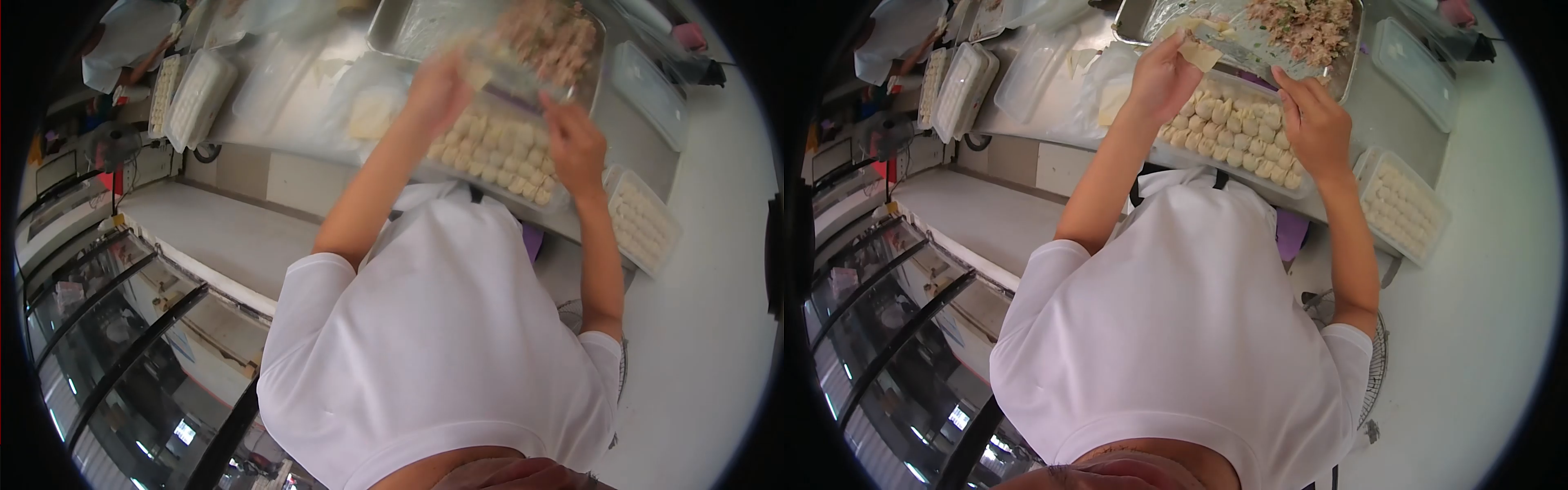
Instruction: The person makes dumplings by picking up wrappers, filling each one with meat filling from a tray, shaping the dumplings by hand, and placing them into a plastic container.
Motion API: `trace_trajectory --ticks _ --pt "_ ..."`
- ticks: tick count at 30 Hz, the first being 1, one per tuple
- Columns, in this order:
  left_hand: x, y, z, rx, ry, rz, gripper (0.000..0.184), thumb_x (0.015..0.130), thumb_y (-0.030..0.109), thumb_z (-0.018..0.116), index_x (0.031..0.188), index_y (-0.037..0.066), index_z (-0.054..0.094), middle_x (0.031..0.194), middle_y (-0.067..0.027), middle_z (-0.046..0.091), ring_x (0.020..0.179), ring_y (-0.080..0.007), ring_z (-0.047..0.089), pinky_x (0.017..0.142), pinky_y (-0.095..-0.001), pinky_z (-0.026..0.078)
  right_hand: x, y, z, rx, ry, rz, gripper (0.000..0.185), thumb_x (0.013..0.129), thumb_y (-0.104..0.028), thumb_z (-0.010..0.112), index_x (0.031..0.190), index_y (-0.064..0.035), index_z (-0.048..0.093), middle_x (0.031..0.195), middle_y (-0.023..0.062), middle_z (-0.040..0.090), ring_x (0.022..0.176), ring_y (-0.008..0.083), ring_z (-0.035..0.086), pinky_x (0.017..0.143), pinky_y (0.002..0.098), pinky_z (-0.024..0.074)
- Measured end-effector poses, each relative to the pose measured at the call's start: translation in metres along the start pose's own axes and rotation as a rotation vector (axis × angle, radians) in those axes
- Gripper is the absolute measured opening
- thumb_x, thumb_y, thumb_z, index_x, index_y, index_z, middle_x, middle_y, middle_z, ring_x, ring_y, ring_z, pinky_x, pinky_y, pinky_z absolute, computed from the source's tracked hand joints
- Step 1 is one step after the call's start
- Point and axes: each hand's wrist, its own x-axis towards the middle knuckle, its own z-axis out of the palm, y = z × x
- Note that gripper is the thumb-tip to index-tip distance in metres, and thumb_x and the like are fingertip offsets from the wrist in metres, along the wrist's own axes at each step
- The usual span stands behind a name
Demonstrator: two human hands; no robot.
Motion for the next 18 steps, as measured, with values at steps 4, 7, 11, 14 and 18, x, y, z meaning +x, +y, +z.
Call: trace_trajectory --ticks 4,7,11,14,18 --pt "0.002 -0.012 -0.007 -0.007 0.201 0.049 0.044 0.108 0.024 0.022 0.135 -0.007 0.039 0.136 -0.0193 0.050 0.132 -0.0316 0.046 0.115 -0.0452 0.035 -0.001 0.003 0.007 -0.033 0.017 0.053 0.032 0.089 -0.009 0.066 0.119 -0.0181 0.070 0.080 0.0051 0.063 0.062 0.0213 0.057 0.058 0.0306 0.0483" --pt "-0.006 -0.009 -0.010 -0.074 0.215 0.029 0.046 0.108 0.026 0.021 0.135 -0.007 0.039 0.137 -0.0191 0.049 0.131 -0.0316 0.046 0.116 -0.0461 0.034 -0.001 0.003 0.007 -0.070 0.122 0.089 0.034 0.088 -0.007 0.066 0.121 -0.0177 0.069 0.080 0.0056 0.063 0.063 0.0218 0.058 0.059 0.0307 0.0484" --pt "-0.007 -0.009 -0.017 -0.094 0.223 -0.001 0.047 0.108 0.027 0.021 0.136 -0.007 0.037 0.139 -0.0188 0.048 0.131 -0.0317 0.046 0.116 -0.0465 0.034 -0.001 0.002 0.011 -0.125 0.064 -0.045 0.037 0.086 -0.006 0.066 0.120 -0.0197 0.070 0.082 0.0029 0.063 0.062 0.0212 0.059 0.055 0.0306 0.0476" --pt "-0.010 -0.008 -0.014 -0.136 0.186 -0.020 0.048 0.108 0.029 0.021 0.137 -0.007 0.036 0.141 -0.0190 0.047 0.133 -0.0318 0.045 0.116 -0.0465 0.034 -0.006 0.020 0.025 -0.246 0.068 -0.106 0.039 0.084 -0.004 0.067 0.118 -0.0214 0.070 0.082 0.0003 0.063 0.062 0.0205 0.058 0.053 0.0306 0.0470" --pt "-0.015 -0.005 -0.011 -0.163 0.164 -0.031 0.049 0.108 0.029 0.019 0.138 -0.008 0.035 0.142 -0.0215 0.044 0.135 -0.0335 0.042 0.117 -0.0479 0.032 -0.001 0.026 0.023 -0.382 0.137 -0.039 0.041 0.082 -0.003 0.066 0.118 -0.0224 0.071 0.082 -0.0017 0.064 0.061 0.0197 0.059 0.052 0.0303 0.0470"
